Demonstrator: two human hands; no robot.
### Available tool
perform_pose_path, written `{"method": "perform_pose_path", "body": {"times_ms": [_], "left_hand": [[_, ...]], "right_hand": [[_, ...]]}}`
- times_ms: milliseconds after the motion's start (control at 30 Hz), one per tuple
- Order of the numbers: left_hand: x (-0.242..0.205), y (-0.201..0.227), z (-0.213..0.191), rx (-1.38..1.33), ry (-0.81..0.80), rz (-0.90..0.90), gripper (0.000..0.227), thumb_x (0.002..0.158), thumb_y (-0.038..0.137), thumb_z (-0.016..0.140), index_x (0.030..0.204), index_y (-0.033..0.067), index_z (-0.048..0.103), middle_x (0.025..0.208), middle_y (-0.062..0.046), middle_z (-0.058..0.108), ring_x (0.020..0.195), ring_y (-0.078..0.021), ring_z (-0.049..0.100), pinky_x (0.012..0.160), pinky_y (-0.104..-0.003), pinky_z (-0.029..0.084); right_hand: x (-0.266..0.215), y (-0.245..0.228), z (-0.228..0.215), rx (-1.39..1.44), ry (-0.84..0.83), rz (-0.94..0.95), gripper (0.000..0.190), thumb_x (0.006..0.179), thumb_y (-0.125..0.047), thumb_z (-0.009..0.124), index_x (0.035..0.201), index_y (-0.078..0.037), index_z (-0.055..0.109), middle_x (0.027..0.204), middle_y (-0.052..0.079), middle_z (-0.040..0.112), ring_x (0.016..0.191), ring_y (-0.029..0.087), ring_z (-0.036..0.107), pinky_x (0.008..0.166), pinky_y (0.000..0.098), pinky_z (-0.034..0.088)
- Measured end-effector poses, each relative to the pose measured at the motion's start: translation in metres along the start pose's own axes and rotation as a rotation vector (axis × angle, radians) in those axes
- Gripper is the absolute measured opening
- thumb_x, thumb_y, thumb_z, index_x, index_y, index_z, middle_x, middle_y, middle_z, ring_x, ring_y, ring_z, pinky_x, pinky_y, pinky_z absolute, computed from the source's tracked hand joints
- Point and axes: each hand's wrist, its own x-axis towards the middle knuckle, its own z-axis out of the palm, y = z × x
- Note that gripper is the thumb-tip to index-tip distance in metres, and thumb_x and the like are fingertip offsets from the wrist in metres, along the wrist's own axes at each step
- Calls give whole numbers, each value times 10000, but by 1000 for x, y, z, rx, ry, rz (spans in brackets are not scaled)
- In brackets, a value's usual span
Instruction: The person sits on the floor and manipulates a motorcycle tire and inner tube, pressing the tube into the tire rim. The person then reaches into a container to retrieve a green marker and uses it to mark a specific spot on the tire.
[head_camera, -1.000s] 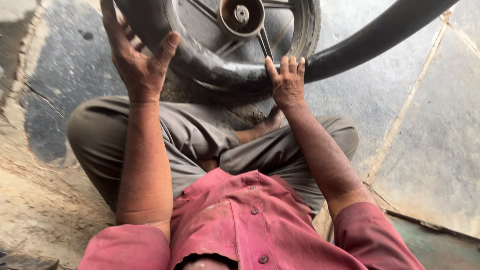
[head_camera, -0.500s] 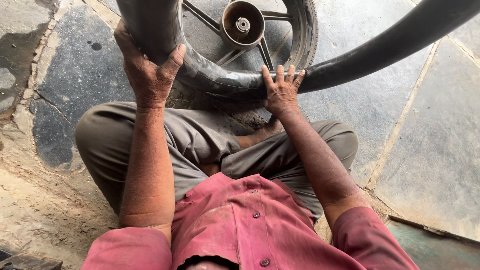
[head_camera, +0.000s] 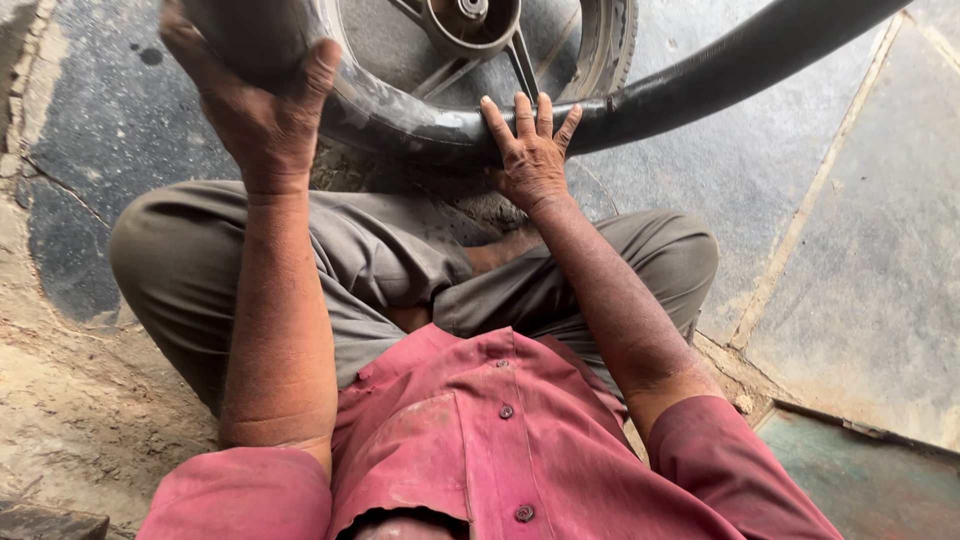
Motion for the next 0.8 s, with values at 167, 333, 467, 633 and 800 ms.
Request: {"method": "perform_pose_path", "body": {"times_ms": [167,333,467,633,800], "left_hand": [[0,-2,-4,-52,-30,-19,1044,928,475,897,1590,164,152,1549,-166,480,1463,-310,560,1219,-441,452],[0,0,0,-63,-17,-26,1038,952,453,907,1590,163,142,1538,-167,463,1471,-307,566,1216,-436,454],[-1,1,-1,-86,-15,-48,960,948,438,907,1564,164,223,1496,-157,498,1405,-287,583,1203,-433,496],[1,2,-4,-133,-16,-59,929,969,411,917,1561,160,246,1499,-149,501,1387,-279,582,1211,-432,500],[1,4,-5,-175,-17,-72,911,986,401,949,1547,164,271,1474,-139,508,1376,-278,586,1200,-429,511]], "right_hand": [[1,-3,4,-40,34,2,1105,712,-356,926,1604,-372,275,1564,239,318,1478,487,235,1118,816,-35],[9,-30,-16,-33,-103,54,1194,695,-462,936,1606,-224,201,1520,311,280,1438,512,233,1089,819,41],[14,-89,-34,199,-100,-80,1252,741,-493,913,1642,-123,127,1565,281,289,1471,442,300,1177,672,235],[11,-148,-42,542,263,-339,1312,755,-410,919,1642,-78,10,1667,297,113,1552,492,166,1266,682,187],[4,-119,-22,223,49,-272,1119,840,-208,801,1639,-84,28,1683,279,62,1556,459,124,1172,791,75]]}}
